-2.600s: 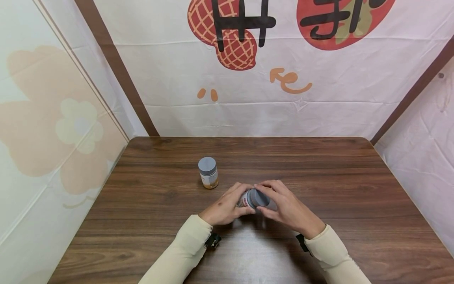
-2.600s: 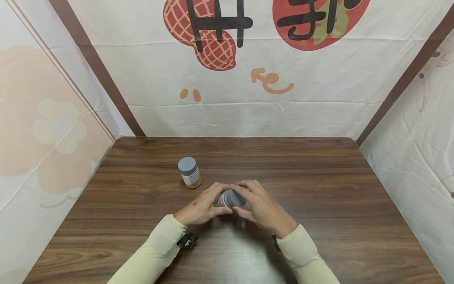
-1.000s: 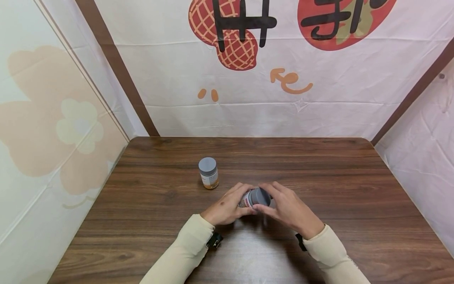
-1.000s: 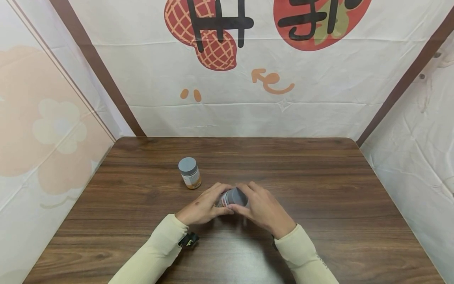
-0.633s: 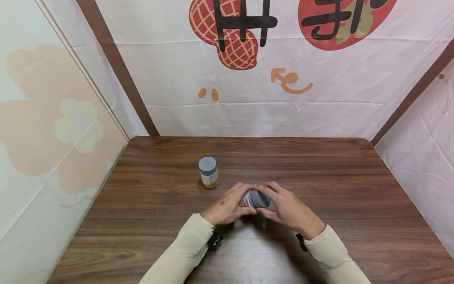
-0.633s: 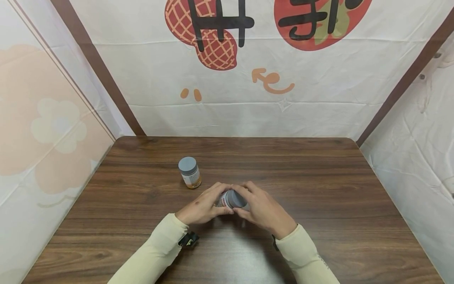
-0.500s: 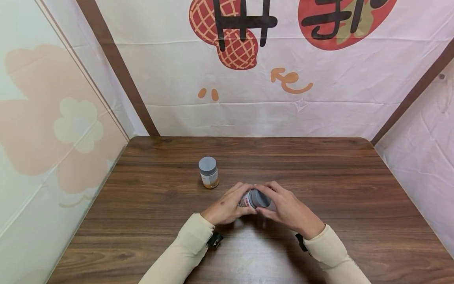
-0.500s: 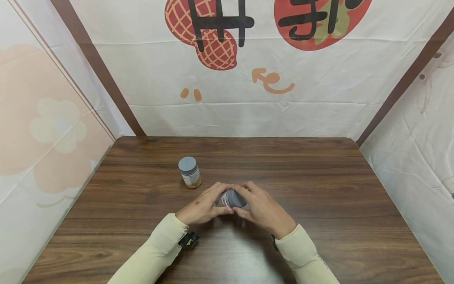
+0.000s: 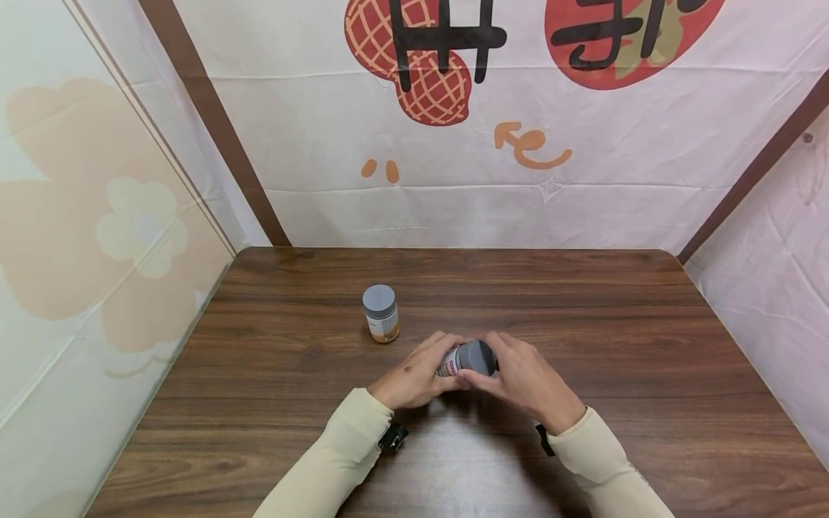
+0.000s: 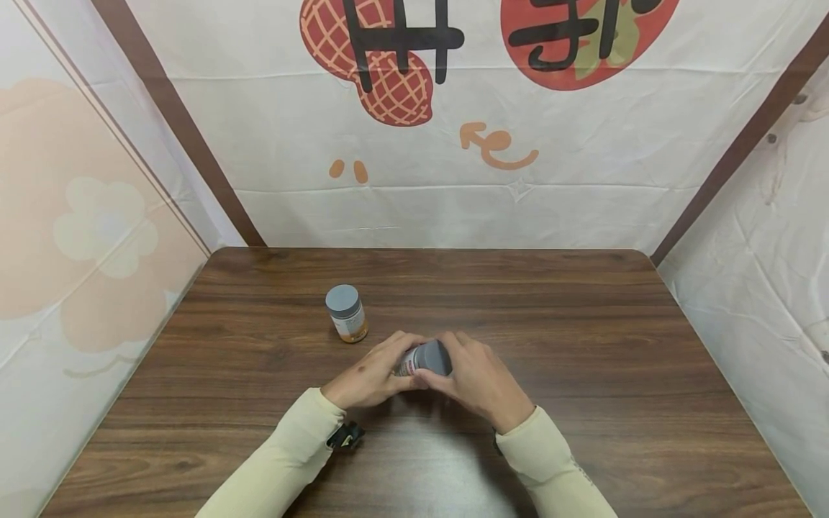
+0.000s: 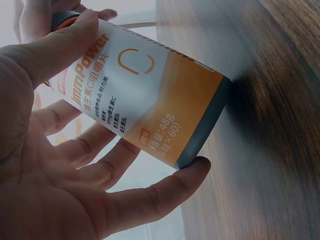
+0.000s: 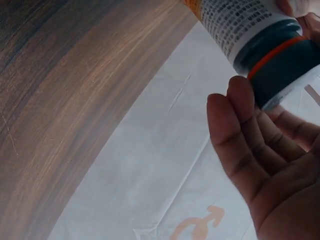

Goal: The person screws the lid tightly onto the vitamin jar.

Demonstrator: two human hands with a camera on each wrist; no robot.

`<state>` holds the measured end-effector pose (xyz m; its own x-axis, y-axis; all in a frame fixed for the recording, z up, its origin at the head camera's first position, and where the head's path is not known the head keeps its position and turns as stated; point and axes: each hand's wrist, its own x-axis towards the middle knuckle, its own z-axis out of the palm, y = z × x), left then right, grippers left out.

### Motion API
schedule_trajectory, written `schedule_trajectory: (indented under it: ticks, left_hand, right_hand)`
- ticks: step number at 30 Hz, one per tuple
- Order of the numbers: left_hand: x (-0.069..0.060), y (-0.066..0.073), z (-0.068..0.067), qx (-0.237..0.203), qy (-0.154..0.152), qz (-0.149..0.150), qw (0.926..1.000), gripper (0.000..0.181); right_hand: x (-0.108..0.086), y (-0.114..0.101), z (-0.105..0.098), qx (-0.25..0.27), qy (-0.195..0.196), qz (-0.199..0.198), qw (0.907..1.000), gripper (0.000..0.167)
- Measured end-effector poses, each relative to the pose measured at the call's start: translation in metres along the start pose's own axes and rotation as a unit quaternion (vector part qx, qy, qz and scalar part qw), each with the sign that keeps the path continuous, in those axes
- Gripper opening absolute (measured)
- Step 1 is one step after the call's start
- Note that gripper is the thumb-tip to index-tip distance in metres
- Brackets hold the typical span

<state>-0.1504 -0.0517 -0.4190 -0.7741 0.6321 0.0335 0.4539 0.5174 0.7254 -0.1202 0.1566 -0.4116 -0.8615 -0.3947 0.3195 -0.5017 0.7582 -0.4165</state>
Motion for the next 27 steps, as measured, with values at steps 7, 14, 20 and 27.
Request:
schedule_trajectory:
  ticks: [7,14,20,27]
  left_hand:
    - [0.001,0.0,0.0,0.003,-0.005,0.003,1.0,0.053]
    - [0.001,-0.001,0.0,0.001,-0.005,0.002,1.0,0.057]
    - [0.0,-0.001,0.001,-0.001,0.002,-0.005,1.0,0.056]
    - [0.0,-0.001,0.0,-0.001,0.002,-0.004,1.0,0.056]
  right_hand:
    - [-0.001,0.001,-0.003,0.006,-0.037,0.019,0.9991,0.066]
    - [-0.002,0.007,-0.01,-0.004,-0.049,-0.086,0.9951,0.071]
    - [-0.003,0.007,-0.01,-0.004,-0.037,-0.107,0.9936,0.067]
    - [-0.004,0.006,-0.006,0.014,-0.023,-0.082,0.9963,0.059]
